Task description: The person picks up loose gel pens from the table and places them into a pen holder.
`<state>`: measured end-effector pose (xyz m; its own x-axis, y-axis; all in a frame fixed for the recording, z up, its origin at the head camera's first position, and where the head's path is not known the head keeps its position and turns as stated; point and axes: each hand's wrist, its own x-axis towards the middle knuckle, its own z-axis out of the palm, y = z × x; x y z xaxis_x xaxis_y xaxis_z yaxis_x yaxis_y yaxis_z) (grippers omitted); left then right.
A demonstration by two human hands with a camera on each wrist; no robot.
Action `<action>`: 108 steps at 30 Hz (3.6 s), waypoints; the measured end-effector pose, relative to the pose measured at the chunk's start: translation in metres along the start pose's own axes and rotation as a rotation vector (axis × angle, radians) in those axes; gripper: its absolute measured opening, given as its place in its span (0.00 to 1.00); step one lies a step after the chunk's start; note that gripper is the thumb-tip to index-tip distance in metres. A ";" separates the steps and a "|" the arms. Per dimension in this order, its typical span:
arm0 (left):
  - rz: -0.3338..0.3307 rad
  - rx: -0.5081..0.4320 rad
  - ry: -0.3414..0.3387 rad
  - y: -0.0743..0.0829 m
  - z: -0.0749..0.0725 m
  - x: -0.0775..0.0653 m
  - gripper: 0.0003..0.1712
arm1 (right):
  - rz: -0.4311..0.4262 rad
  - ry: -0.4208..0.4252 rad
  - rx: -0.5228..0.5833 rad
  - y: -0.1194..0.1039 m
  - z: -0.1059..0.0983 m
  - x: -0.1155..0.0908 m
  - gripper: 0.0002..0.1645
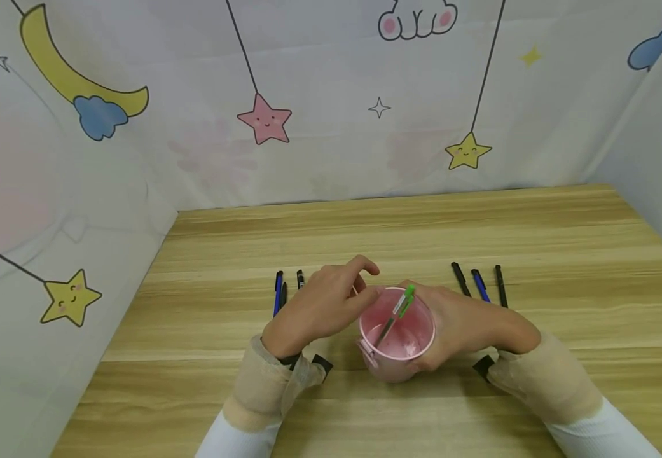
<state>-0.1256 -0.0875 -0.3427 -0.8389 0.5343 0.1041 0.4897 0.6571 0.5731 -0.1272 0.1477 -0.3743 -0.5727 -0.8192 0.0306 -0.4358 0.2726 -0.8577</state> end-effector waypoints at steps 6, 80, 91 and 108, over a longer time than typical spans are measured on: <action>-0.009 0.002 0.003 -0.002 0.000 0.001 0.18 | 0.004 0.009 -0.035 0.002 0.000 0.001 0.51; -0.260 0.428 0.060 -0.019 0.002 -0.001 0.25 | -0.007 0.003 0.021 0.003 -0.001 -0.001 0.51; -0.368 0.508 0.017 -0.021 0.000 -0.004 0.28 | -0.026 -0.009 0.015 0.003 -0.002 0.001 0.51; -0.480 0.506 -0.015 -0.031 -0.003 -0.006 0.24 | -0.056 -0.011 0.021 0.008 -0.001 0.001 0.52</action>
<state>-0.1361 -0.1129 -0.3590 -0.9887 0.1275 -0.0791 0.1190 0.9875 0.1034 -0.1321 0.1503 -0.3805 -0.5399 -0.8385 0.0735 -0.4524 0.2155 -0.8654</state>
